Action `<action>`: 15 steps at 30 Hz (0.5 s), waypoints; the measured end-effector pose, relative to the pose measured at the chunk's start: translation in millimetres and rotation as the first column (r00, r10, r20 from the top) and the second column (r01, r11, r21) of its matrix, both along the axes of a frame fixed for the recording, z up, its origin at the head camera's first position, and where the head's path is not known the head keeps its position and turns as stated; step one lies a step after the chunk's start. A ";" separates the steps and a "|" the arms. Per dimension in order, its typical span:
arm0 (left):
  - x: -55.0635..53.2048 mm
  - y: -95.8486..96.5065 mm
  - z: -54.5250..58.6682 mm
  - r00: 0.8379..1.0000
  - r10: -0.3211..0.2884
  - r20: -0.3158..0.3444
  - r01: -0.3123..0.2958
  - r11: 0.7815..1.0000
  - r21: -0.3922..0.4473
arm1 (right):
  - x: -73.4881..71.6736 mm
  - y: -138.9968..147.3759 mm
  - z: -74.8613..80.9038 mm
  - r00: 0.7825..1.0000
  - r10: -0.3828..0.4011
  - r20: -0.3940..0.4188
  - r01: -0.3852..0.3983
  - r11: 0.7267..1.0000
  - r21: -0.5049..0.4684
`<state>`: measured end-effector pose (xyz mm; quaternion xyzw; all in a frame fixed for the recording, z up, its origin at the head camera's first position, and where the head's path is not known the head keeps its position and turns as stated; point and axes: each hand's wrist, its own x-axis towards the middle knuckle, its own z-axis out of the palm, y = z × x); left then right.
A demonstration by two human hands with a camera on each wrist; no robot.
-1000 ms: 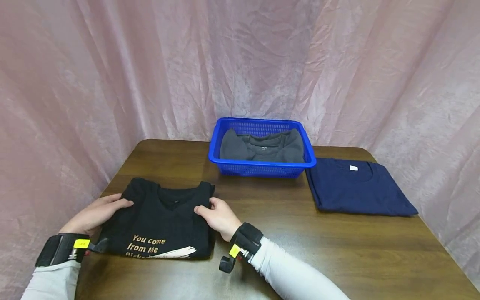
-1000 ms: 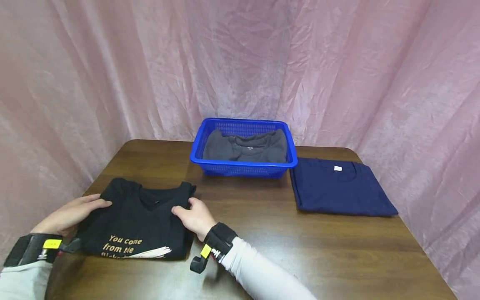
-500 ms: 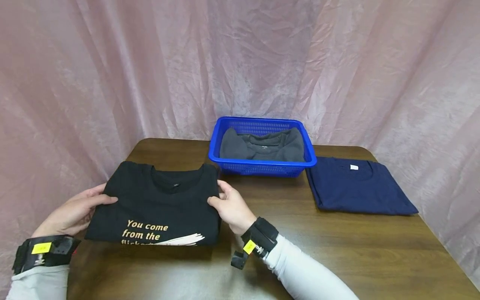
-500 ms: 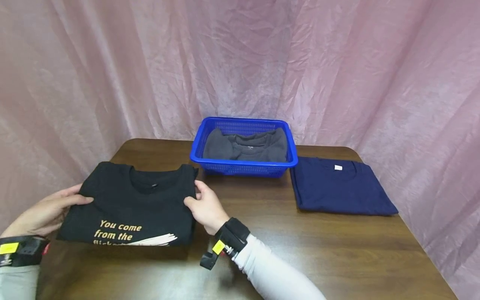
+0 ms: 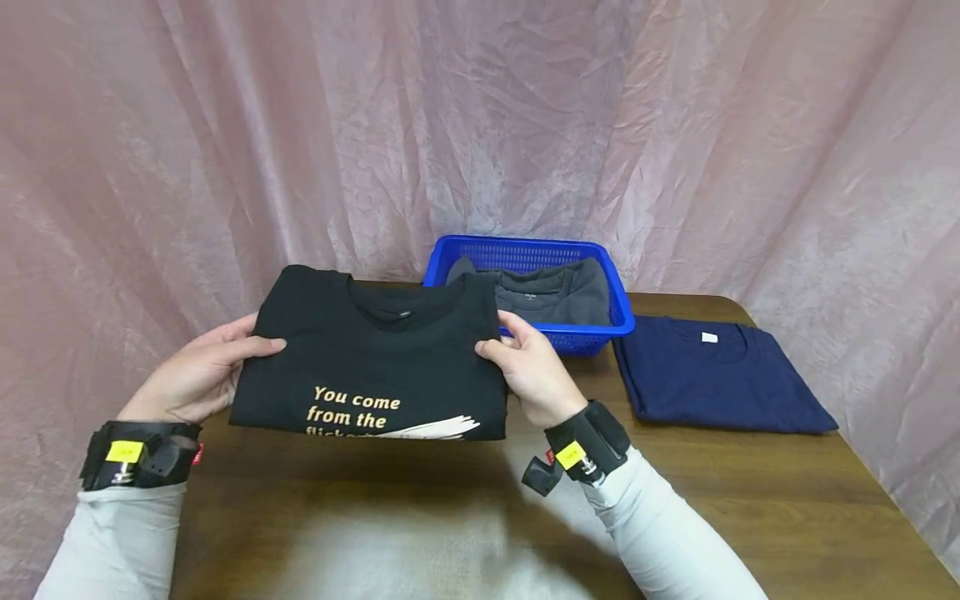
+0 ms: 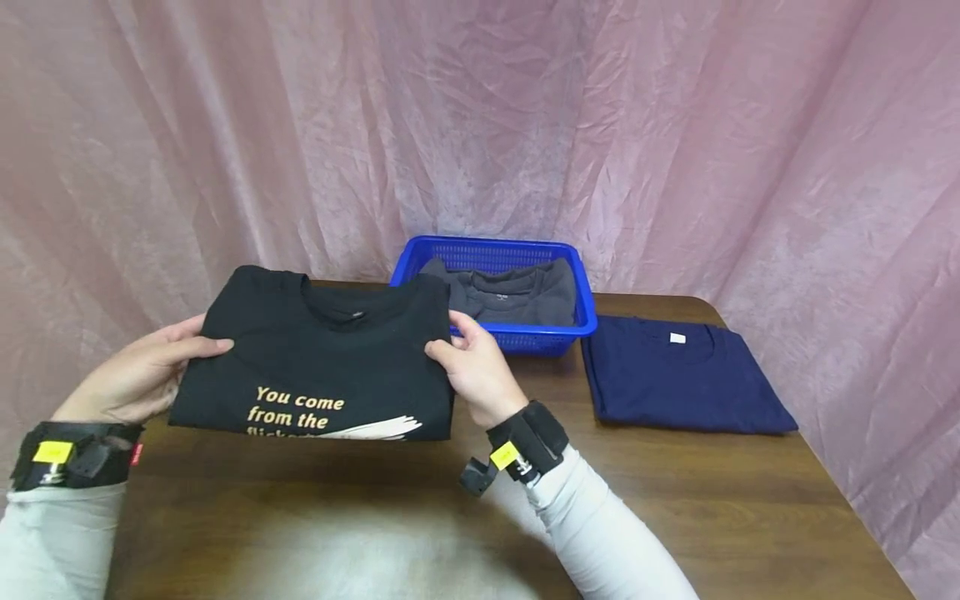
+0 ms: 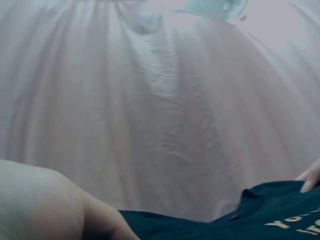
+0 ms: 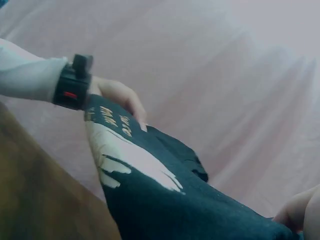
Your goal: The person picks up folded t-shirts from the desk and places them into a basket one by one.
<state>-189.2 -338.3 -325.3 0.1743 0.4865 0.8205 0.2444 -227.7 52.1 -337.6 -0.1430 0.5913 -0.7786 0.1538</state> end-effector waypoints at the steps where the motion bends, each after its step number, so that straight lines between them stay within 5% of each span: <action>1: -3.6 7.2 1.5 1.000 0.014 -0.002 -0.014 1.000 -0.005 | -2.3 6.1 1.4 1.000 -0.012 0.008 0.012 1.000 0.001; 15: -67.0 106.9 -1.8 0.979 0.173 0.107 -0.171 0.985 -0.027 | -41.4 87.5 0.5 0.976 -0.186 0.110 0.183 0.982 0.041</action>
